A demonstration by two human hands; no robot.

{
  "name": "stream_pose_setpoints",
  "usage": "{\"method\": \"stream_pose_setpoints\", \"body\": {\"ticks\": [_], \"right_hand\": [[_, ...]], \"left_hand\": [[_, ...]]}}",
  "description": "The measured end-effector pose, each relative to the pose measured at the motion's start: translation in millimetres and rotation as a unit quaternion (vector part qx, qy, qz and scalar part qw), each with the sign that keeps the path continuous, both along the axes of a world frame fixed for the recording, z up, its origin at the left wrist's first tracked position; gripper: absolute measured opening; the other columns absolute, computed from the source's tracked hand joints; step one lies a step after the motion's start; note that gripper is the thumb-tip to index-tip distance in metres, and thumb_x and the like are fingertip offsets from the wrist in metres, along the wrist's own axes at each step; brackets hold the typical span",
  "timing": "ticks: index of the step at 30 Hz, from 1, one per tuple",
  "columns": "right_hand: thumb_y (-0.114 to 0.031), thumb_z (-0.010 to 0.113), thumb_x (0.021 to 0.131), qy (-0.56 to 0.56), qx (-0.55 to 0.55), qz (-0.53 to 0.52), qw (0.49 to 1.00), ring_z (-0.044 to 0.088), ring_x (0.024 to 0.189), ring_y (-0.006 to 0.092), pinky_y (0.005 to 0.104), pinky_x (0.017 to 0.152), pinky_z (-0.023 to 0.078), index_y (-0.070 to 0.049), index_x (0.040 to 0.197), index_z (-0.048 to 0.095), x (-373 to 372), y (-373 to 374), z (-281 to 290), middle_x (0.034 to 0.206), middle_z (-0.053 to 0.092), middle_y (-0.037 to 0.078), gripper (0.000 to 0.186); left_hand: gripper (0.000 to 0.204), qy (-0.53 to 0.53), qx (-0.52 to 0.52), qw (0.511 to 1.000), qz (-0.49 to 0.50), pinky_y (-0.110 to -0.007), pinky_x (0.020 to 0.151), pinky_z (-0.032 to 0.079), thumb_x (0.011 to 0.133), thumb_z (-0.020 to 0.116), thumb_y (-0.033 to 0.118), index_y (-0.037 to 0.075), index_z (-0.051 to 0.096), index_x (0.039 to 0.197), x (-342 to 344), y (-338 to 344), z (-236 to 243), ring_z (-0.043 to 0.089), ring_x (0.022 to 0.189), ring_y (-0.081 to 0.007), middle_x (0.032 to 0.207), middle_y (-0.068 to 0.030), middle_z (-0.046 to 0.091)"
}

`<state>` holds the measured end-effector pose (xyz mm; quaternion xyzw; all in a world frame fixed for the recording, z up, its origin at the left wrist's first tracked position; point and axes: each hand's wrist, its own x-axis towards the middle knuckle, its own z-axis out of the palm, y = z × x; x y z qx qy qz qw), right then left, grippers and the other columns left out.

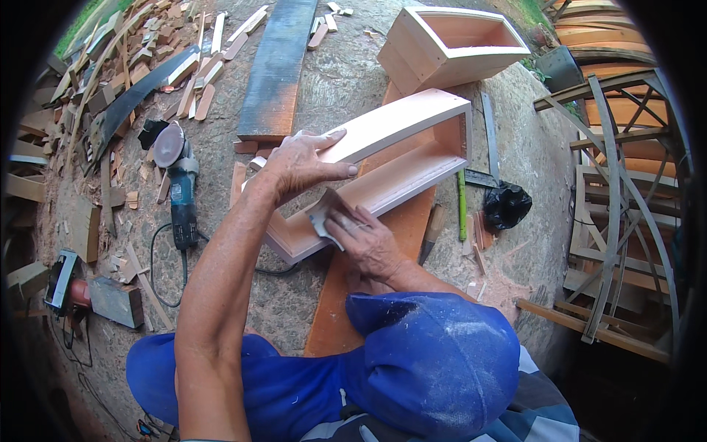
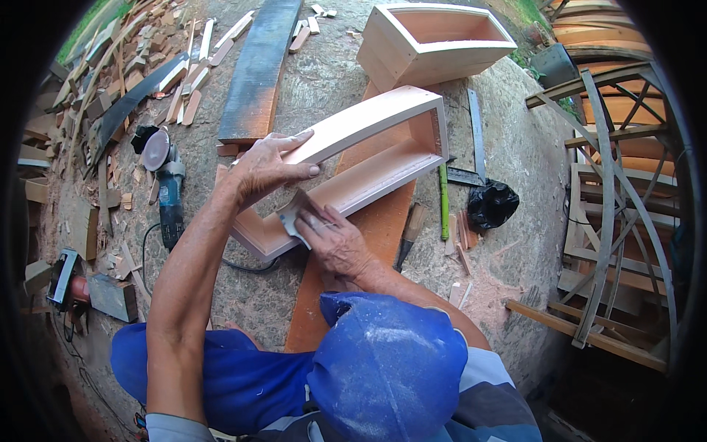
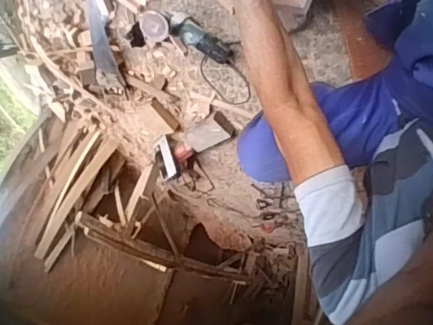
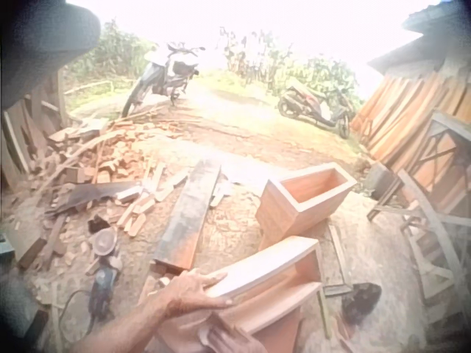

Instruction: The person uses a chisel and mallet to carve and smooth the edges of a rectangular wooden box. They then sand the box with sandpaper and inspect a wooden window frame with a screen.

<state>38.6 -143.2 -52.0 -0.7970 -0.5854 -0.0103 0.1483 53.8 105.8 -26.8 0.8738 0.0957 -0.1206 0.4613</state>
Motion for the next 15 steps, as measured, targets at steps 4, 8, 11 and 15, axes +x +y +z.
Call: {"method": "stream_pose_setpoints", "body": {"ticks": [4, 8, 11, 15], "right_hand": [[-0.017, 0.058, 0.098, -0.076, -0.079, -0.26, 0.959, 0.063, 0.127, 0.0346, 0.0501, 0.119, 0.038, 0.0, 0.131, 0.06, 64, -49, 0, 0.136, 0.064, 0.022, 0.037], [-0.017, 0.059, 0.1, 0.05, 0.047, -0.093, 0.993, 0.061, 0.126, 0.036, 0.047, 0.115, 0.042, -0.002, 0.126, 0.061, -15, 2, -14, 0.125, 0.066, 0.02, 0.03], [-0.017, 0.055, 0.103, 0.162, 0.037, -0.073, 0.983, 0.062, 0.12, 0.0395, 0.047, 0.107, 0.048, -0.001, 0.127, 0.061, 21, -9, 3, 0.124, 0.065, 0.02, 0.03], [-0.016, 0.051, 0.103, -0.064, 0.019, -0.257, 0.964, 0.064, 0.112, 0.0389, 0.051, 0.104, 0.047, -0.002, 0.126, 0.061, 69, -53, 19, 0.119, 0.065, 0.022, 0.029]], "left_hand": [[0.101, 0.044, -0.051, 0.998, 0.006, -0.033, 0.088, 0.055, 0.069, 0.088, 0.057, 0.007, 0.054, 0.151, 0, -6, 4, 0.064, 0.107, -0.0229, 0.122, -0.0181, 0.063], [0.102, 0.023, 0.105, 0.992, -0.061, -0.043, 0.113, 0.044, 0.067, 0.08, 0.072, 0.019, 0.057, 0.151, 7, -12, 19, 0.057, 0.128, -0.0368, 0.141, -0.0251, 0.056], [0.108, -0.001, 0.177, 0.978, -0.106, -0.049, 0.112, 0.045, 0.061, 0.079, 0.077, 0.022, 0.056, 0.152, 9, -15, 28, 0.055, 0.129, -0.0388, 0.138, -0.0223, 0.058], [0.106, 0.054, 0.131, 0.987, -0.076, -0.047, 0.11, 0.047, 0.062, 0.079, 0.076, 0.023, 0.057, 0.151, 7, -15, 31, 0.057, 0.128, -0.0362, 0.134, -0.0222, 0.061]]}}
